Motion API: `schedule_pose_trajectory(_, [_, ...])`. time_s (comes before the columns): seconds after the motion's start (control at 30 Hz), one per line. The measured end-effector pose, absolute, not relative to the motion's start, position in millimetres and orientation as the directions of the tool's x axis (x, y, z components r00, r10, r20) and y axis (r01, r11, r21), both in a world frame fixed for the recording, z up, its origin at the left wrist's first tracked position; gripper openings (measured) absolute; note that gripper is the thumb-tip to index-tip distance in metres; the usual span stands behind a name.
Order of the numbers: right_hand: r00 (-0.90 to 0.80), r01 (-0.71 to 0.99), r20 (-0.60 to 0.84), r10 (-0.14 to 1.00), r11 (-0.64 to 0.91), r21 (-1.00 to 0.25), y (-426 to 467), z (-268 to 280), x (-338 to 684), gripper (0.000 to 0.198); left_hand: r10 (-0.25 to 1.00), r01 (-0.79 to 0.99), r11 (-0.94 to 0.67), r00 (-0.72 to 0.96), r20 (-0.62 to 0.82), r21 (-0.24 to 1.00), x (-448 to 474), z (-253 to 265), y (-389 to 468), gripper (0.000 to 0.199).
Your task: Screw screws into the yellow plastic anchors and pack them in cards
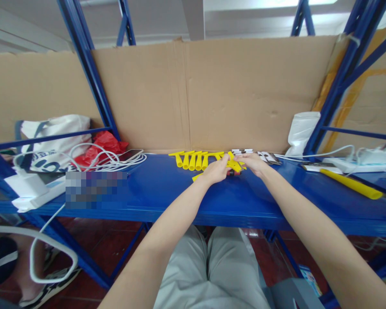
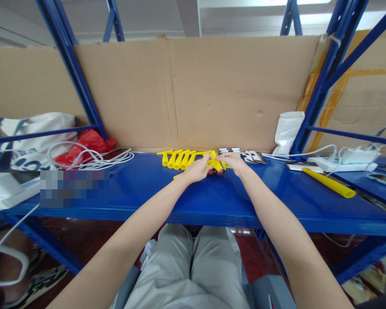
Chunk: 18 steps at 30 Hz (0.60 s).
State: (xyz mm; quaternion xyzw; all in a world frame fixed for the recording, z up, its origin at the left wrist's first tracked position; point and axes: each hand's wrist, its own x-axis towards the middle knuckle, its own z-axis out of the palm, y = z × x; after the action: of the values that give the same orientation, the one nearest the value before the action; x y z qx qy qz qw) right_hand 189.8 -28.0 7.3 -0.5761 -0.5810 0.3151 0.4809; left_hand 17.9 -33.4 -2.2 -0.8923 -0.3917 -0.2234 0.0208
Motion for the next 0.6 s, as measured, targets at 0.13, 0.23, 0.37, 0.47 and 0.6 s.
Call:
schedule_pose_trajectory(0.13, [0.135,0.335,0.209,0.969,0.154,-0.929,-29.4,8.2,187.7,0.023,0.675,0.700,-0.704,0.605,0.421,0.123,17.7,-1.9,-33.8,0.028])
schedule_pose_trajectory(0.23, [0.173,0.321,0.222,0.960,0.158,-0.934,-29.2,7.8,186.1,0.018,0.671,0.695,-0.709,0.611,0.420,0.123,17.8,-1.4,-34.5,0.026])
schedule_pose_trajectory(0.37, [0.190,0.306,0.215,0.958,0.150,-0.940,-28.0,8.2,186.3,0.013,0.660,0.682,-0.720,0.619,0.425,0.125,18.1,-1.8,-33.8,0.025])
schedule_pose_trajectory(0.47, [0.243,0.334,0.232,0.942,0.143,-0.932,-29.1,11.8,192.0,0.011,0.652,0.675,-0.728,0.625,0.430,0.121,18.2,-2.6,-32.0,0.024])
schedule_pose_trajectory(0.6, [0.342,0.679,0.357,0.869,0.035,-0.733,-30.0,17.3,211.1,0.012,0.639,0.667,-0.737,0.630,0.442,0.113,18.0,-4.3,-29.5,0.025])
